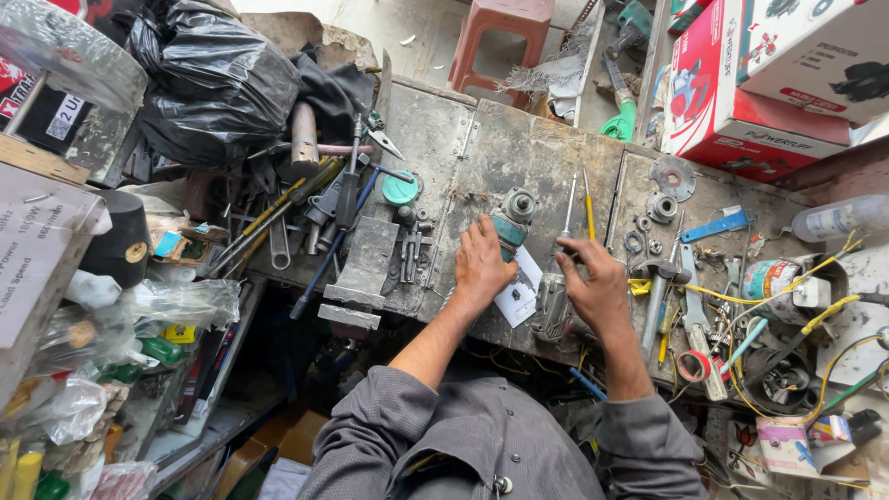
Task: The person works on a green electric hand mixer at a cluttered repair workbench. They use a screwdriver to loosen parts, handle the mixer body and its detached components, plug in and test the tool, and manipulate small internal parts while reassembling it.
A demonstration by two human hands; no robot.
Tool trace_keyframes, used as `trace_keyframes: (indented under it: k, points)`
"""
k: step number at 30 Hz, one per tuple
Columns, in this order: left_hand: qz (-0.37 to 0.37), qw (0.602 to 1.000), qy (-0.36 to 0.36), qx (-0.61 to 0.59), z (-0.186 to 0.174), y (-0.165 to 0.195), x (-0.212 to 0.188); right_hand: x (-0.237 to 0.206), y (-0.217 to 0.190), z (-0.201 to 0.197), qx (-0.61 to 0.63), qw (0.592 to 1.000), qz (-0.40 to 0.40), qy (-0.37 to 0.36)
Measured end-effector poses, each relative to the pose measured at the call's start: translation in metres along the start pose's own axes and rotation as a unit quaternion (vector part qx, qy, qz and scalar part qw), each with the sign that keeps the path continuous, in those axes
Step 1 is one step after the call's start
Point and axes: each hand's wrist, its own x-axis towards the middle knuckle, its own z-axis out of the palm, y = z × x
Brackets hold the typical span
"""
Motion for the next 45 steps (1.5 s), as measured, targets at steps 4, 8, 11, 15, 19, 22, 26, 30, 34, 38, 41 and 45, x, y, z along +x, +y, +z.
trace_keyframes:
  k: [4, 8, 11, 15, 19, 22, 26, 30, 34, 38, 41, 45]
  points:
    - [-0.007, 1.000, 0.000, -0.003, -0.003, -0.002, 0.003, 0.039, 0.003, 0.018, -0.010, 1.000, -0.004, 0.009]
    - [-0.015, 1.000, -0.002, -0.012, -0.006, -0.001, 0.006, 0.069, 0.004, 0.032, -0.064, 0.996, -0.053, 0.012]
    - [-0.020, 1.000, -0.005, -0.006, -0.006, -0.001, 0.009, 0.084, 0.003, 0.042, -0.072, 0.996, -0.057, 0.005]
    - [-0.013, 1.000, 0.007, -0.004, -0.006, -0.003, 0.013, 0.096, 0.006, 0.054, -0.085, 0.994, -0.057, -0.026]
    - [-0.011, 1.000, 0.013, 0.001, -0.004, -0.004, 0.017, 0.103, 0.017, 0.063, -0.083, 0.992, -0.096, -0.023]
    - [-0.015, 1.000, 0.010, 0.002, -0.004, -0.003, 0.018, 0.105, 0.022, 0.072, -0.069, 0.987, -0.143, -0.014]
    - [-0.015, 1.000, 0.010, -0.004, -0.007, -0.003, 0.019, 0.108, 0.021, 0.084, -0.093, 0.977, -0.192, 0.006]
    - [-0.011, 1.000, 0.016, -0.007, -0.010, -0.005, 0.021, 0.109, 0.020, 0.081, -0.059, 0.987, -0.151, 0.001]
    - [-0.013, 1.000, 0.017, -0.008, -0.008, -0.007, 0.021, 0.108, 0.020, 0.078, -0.069, 0.986, -0.150, 0.000]
    - [-0.012, 1.000, 0.019, -0.013, -0.008, -0.008, 0.021, 0.107, 0.017, 0.081, -0.068, 0.988, -0.136, 0.007]
    - [-0.012, 1.000, 0.007, -0.010, -0.008, -0.009, 0.021, 0.105, 0.015, 0.082, -0.093, 0.987, -0.128, 0.025]
    - [-0.019, 1.000, -0.004, -0.009, -0.008, -0.008, 0.021, 0.107, 0.017, 0.079, -0.099, 0.984, -0.148, 0.007]
